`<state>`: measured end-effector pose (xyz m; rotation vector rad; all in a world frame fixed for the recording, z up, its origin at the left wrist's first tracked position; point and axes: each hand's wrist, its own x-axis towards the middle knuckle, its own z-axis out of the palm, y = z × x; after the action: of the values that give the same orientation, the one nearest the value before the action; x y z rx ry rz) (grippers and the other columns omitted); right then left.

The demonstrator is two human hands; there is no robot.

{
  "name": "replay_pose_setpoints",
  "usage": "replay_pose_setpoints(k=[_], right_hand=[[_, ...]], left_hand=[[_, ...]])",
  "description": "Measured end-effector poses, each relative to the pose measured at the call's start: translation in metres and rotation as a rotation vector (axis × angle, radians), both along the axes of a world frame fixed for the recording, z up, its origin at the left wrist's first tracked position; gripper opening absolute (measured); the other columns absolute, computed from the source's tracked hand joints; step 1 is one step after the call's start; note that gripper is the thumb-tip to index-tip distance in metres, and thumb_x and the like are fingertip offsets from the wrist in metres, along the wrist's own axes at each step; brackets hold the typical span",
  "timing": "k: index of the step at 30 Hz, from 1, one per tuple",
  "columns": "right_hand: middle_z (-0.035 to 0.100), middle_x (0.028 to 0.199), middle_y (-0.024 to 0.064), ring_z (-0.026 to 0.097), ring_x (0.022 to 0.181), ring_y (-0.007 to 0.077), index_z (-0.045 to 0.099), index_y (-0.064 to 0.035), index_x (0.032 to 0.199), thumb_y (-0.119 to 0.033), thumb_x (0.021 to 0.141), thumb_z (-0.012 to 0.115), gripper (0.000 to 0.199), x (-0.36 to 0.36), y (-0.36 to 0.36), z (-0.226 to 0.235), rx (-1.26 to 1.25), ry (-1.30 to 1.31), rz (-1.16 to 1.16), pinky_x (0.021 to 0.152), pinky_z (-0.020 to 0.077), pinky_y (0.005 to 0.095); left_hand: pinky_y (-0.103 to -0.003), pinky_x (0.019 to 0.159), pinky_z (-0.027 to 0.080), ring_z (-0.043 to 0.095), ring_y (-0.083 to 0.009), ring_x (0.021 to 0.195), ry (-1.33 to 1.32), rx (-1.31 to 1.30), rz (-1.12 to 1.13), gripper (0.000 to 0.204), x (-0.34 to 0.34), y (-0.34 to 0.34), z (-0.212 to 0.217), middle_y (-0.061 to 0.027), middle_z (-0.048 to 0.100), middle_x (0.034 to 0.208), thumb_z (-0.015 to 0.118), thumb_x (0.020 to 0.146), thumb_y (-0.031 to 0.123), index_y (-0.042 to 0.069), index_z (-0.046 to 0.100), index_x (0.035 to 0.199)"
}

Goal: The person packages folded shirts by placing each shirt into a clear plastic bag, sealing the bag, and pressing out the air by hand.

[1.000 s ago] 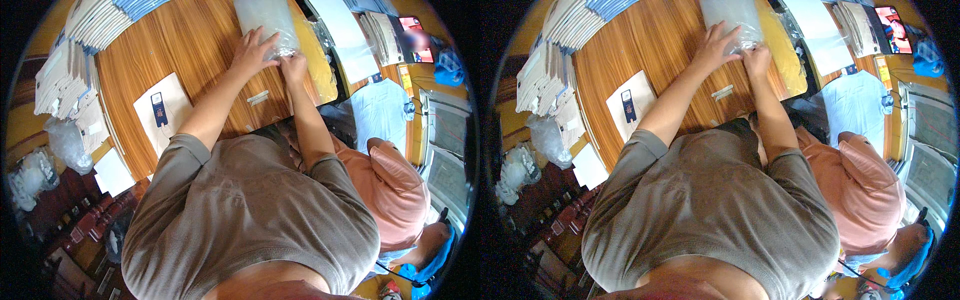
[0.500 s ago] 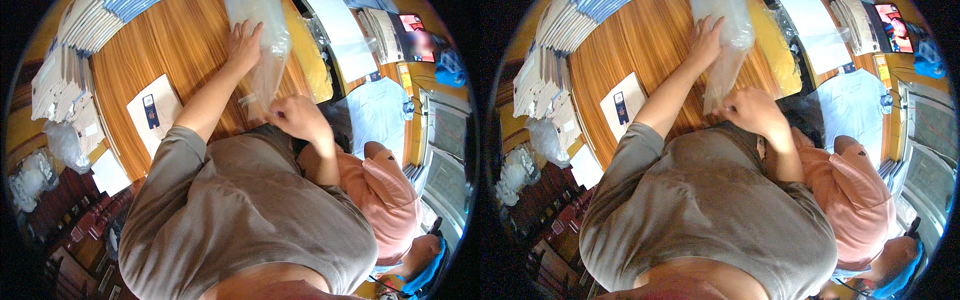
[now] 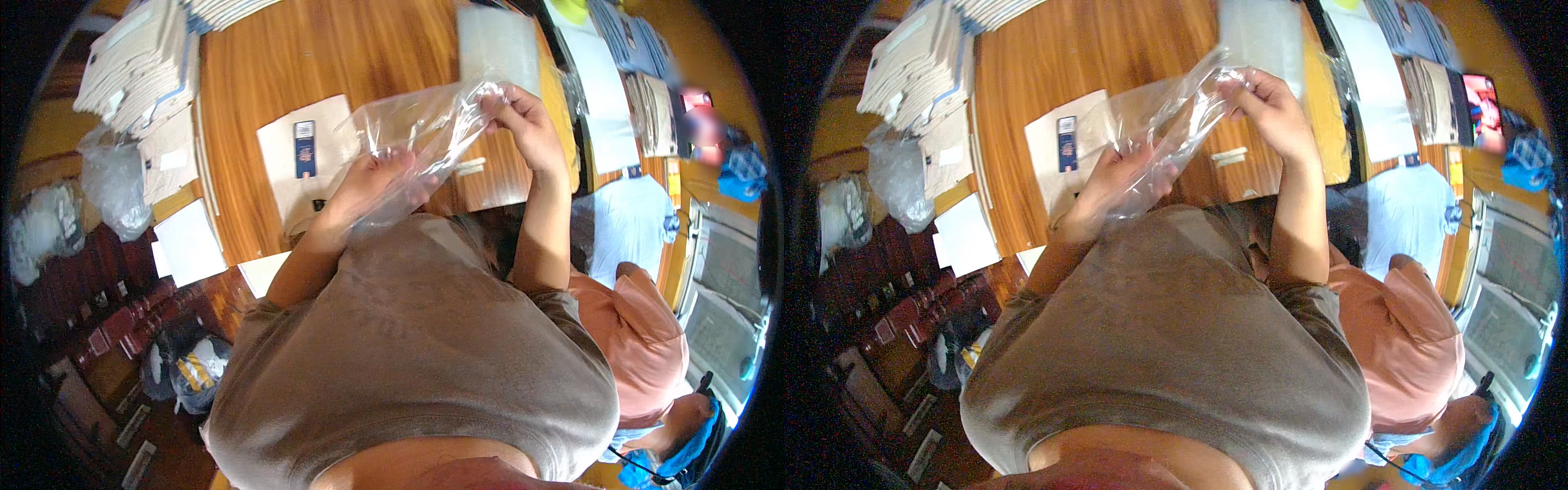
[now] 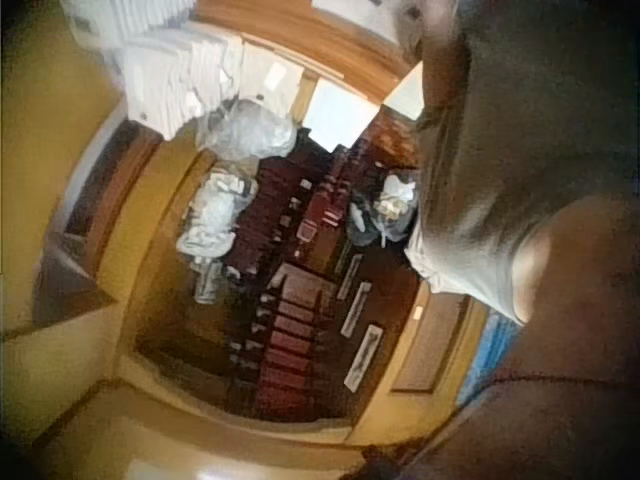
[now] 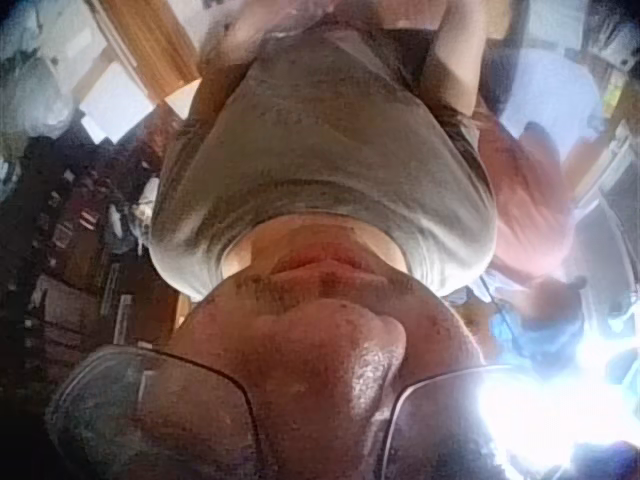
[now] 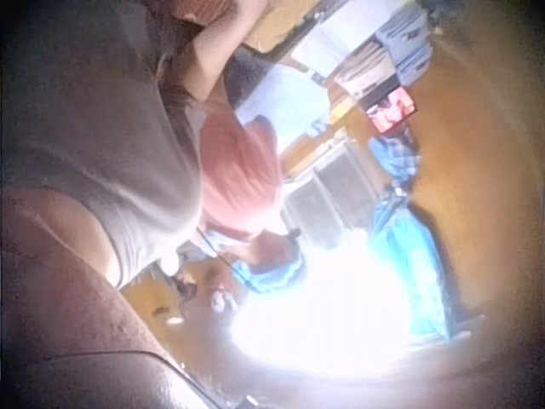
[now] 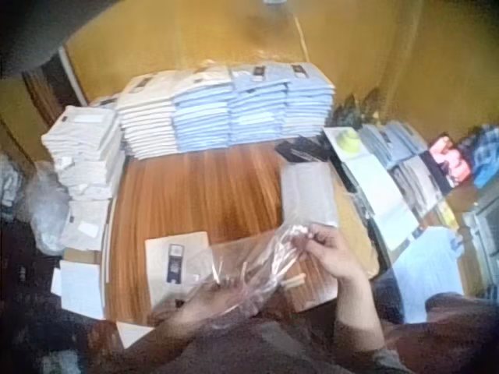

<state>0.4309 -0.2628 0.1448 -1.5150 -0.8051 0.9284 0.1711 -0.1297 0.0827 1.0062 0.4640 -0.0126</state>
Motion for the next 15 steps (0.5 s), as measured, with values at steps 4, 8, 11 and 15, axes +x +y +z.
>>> replay_pose_setpoints(k=[4, 8, 11, 15], right_hand=[[0.073, 0.109, 0.0073, 0.068, 0.089, 0.0135, 0.065, -0.0030, 0.125, -0.010, 0.099, 0.062, 0.028, -0.038, 0.050, -0.047, 0.006, 0.096, -0.346, 0.081, 0.0566, 0.0299], [0.070, 0.116, 0.0091, 0.067, 0.094, 0.0162, 0.058, -0.0058, 0.136, -0.022, 0.093, 0.076, 0.050, -0.102, 0.086, -0.050, -0.050, 0.230, -0.244, 0.081, 0.0575, 0.0324], [0.073, 0.110, 0.0085, 0.066, 0.081, 0.0128, 0.061, -0.0053, 0.132, -0.025, 0.095, 0.078, 0.045, -0.144, 0.095, -0.068, -0.035, 0.113, -0.040, 0.071, 0.0569, 0.0285], [0.076, 0.106, 0.0083, 0.066, 0.066, 0.0120, 0.064, -0.0019, 0.129, -0.028, 0.101, 0.072, 0.039, -0.152, 0.108, -0.087, -0.132, 0.193, -0.194, 0.059, 0.0573, 0.0271]], left_hand=[[-0.031, 0.066, 0.061, 0.077, -0.0257, 0.084, -0.048, 0.159, 0.187, 0.035, -0.040, 0.051, 0.012, -0.0175, 0.074, 0.099, 0.051, 0.111, 0.028, 0.000, 0.060, 0.130], [-0.030, 0.056, 0.059, 0.079, -0.0261, 0.088, 0.105, 0.303, 0.270, 0.032, -0.093, 0.079, 0.006, -0.0169, 0.075, 0.103, 0.047, 0.112, 0.023, -0.002, 0.063, 0.125], [-0.029, 0.055, 0.058, 0.078, -0.0246, 0.083, 0.150, 0.311, 0.269, 0.038, -0.119, 0.110, 0.011, -0.0171, 0.076, 0.105, 0.055, 0.110, 0.025, -0.003, 0.054, 0.135], [-0.030, 0.062, 0.060, 0.077, -0.0217, 0.082, 0.107, 0.372, 0.412, 0.047, -0.141, 0.135, 0.007, -0.0171, 0.077, 0.107, 0.073, 0.100, 0.029, -0.008, 0.061, 0.127]])
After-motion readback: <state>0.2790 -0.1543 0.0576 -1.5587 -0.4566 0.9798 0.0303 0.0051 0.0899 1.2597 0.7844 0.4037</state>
